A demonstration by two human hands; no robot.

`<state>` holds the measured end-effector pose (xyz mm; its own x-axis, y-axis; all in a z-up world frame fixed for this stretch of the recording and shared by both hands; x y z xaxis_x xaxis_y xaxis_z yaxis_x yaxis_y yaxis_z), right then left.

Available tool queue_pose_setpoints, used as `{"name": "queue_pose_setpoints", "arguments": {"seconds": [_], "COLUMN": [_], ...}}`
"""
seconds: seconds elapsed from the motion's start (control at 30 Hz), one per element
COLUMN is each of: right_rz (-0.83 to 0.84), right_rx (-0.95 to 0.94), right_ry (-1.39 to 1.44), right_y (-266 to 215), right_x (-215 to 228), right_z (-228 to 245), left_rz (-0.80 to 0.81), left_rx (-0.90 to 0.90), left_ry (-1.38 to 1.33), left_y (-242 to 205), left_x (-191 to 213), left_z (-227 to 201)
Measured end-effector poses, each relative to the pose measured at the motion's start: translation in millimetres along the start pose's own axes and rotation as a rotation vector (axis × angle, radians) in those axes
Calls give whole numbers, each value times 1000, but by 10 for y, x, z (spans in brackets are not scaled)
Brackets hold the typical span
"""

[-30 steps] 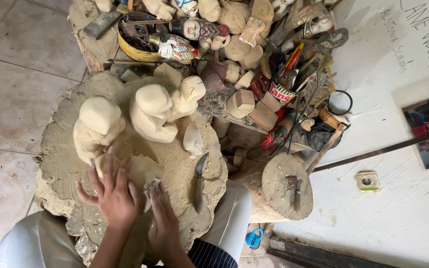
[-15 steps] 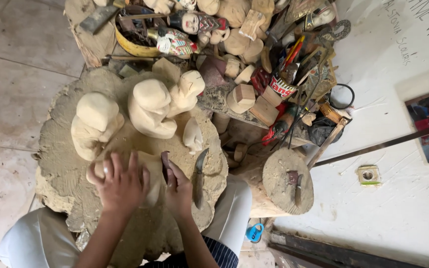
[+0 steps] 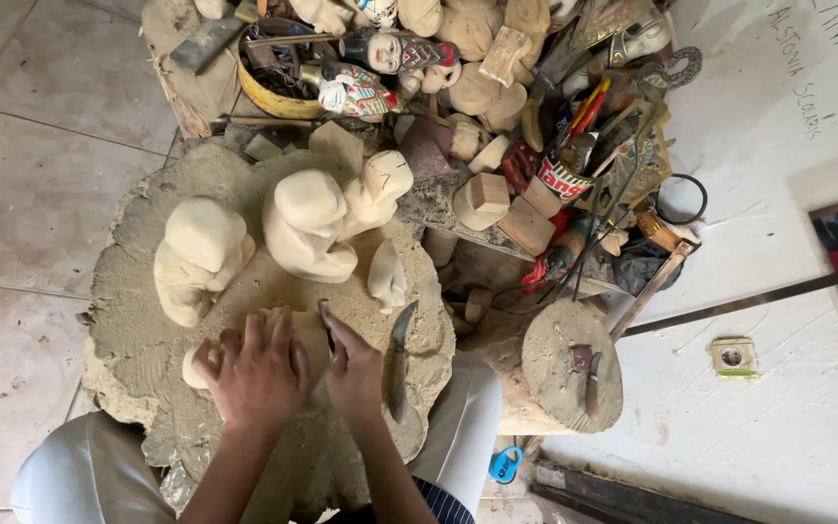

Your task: Sanding and scraping wooden figurines to smooth their surfaces

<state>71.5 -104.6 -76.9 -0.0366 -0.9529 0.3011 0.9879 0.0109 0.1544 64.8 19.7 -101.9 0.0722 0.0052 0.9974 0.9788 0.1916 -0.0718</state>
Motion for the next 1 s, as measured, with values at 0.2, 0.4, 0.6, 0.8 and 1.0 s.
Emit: {"name": "queue_pose_setpoints", "arguments": {"seconds": [0.2, 0.4, 0.6, 0.8, 1.0], "right_rz": [102, 57, 84, 98, -67], "right_rx": [234, 180, 149, 185, 302], "right_ry": [-60, -65, 44, -52, -160], "right_y": [-150, -378, 12, -577, -379], "right_x": [5, 40, 8, 52, -77], "right_z": [68, -128, -50, 169, -71], "left_rz": [13, 88, 83, -12, 80], "left_rx": [31, 38, 42, 76, 72], "left_ry": [-56, -27, -45, -134, -14], "left_y": [70, 9, 13, 49, -3], "left_x": [-67, -160, 24, -153, -50], "left_z": [37, -36, 4, -6, -43]}}
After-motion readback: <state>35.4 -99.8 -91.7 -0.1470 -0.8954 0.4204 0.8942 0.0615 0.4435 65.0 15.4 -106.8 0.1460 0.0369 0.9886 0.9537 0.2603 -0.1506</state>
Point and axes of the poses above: each hand's wrist, its own y-axis towards the middle knuckle, its own x-axis out of the back of the hand, z = x × y, the point moved 1 cm from there along y, towards the middle knuckle, and after that the axes turned 14 degrees about y, right-handed, at the moved point
